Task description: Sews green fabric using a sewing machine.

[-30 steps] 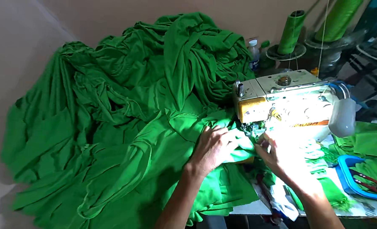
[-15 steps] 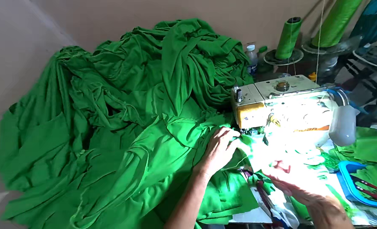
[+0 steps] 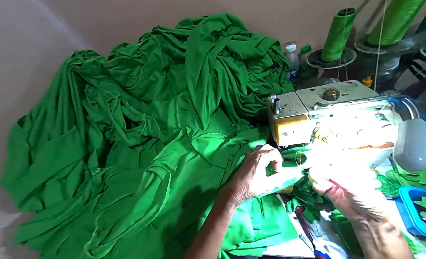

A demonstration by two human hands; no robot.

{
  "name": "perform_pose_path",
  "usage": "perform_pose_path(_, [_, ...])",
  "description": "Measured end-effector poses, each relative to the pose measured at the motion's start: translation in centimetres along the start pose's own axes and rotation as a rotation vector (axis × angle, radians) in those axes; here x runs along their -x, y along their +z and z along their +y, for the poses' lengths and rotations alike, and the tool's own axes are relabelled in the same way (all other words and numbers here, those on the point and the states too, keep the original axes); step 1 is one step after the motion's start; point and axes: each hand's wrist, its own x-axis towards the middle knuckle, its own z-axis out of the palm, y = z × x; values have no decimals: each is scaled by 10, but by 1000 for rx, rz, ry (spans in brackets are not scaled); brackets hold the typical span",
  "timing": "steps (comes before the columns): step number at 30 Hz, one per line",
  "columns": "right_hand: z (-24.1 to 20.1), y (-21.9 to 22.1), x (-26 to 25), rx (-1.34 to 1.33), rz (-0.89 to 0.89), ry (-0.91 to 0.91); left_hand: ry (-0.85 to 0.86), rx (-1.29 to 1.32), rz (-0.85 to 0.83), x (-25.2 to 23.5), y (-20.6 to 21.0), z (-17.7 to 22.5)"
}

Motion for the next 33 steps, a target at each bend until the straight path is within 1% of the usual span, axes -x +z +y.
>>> perform_pose_path(1, [1, 1, -1, 5, -27, -11, -2, -30, 0, -2, 0, 3])
perform_pose_path(3, [3, 2, -2, 25, -66, -36, -80, -172, -17, -4, -1, 9])
perform_pose_path(4, [4, 3, -3, 32, -72, -44, -118, -241, -24, -4, -3, 12])
perform_pose_path(8, [2, 3, -2, 73, -71, -49, -152, -400, -9, -1, -7, 26])
perform_pose_path(9, [2, 3, -3, 93, -89, -53, -189, -444, -29, -1, -9, 32])
perform_pose_path(10, [2, 4, -4, 107, -113, -61, -272, -471, -104, -4, -13, 42])
perform_pose_path(11, [1, 5, -4, 120, -134, -69, -392, -454, -230, -9, -20, 54])
perform_pose_path(12, [1, 7, -4, 132, -140, -71, -415, -413, -274, -10, -24, 56])
perform_pose_path(13, [1, 10, -4, 150, -126, -63, -329, -366, -218, -5, -23, 50])
perform_pose_path(15, [0, 14, -5, 220, -85, -32, -31, -217, 5, 7, -11, 26])
perform_pose_path(16, [-1, 17, -6, 258, -79, -24, 63, -125, 70, 9, -6, 20])
perform_pose_path(18, [-3, 21, -6, 340, -129, -35, 160, -31, 126, 12, -2, 17])
perform_pose_path(21, [-6, 25, -8, 495, -215, -64, 192, -100, 176, 19, -1, 15])
perform_pose_path(24, [-4, 22, -12, 658, -349, -115, 218, -239, 227, 21, -4, 19])
perform_pose_path(27, [1, 21, -20, 832, -501, -294, 259, -301, 233, 16, -5, 23])
perform_pose_path(29, [4, 22, -23, 866, -573, -368, 294, -220, 232, 10, -3, 23])
perform_pose_path(31, [3, 22, -19, 809, -593, -353, 320, -69, 230, 4, 0, 23])
perform_pose_path(33, [-2, 24, -9, 737, -571, -312, 310, 94, 187, 0, 2, 22])
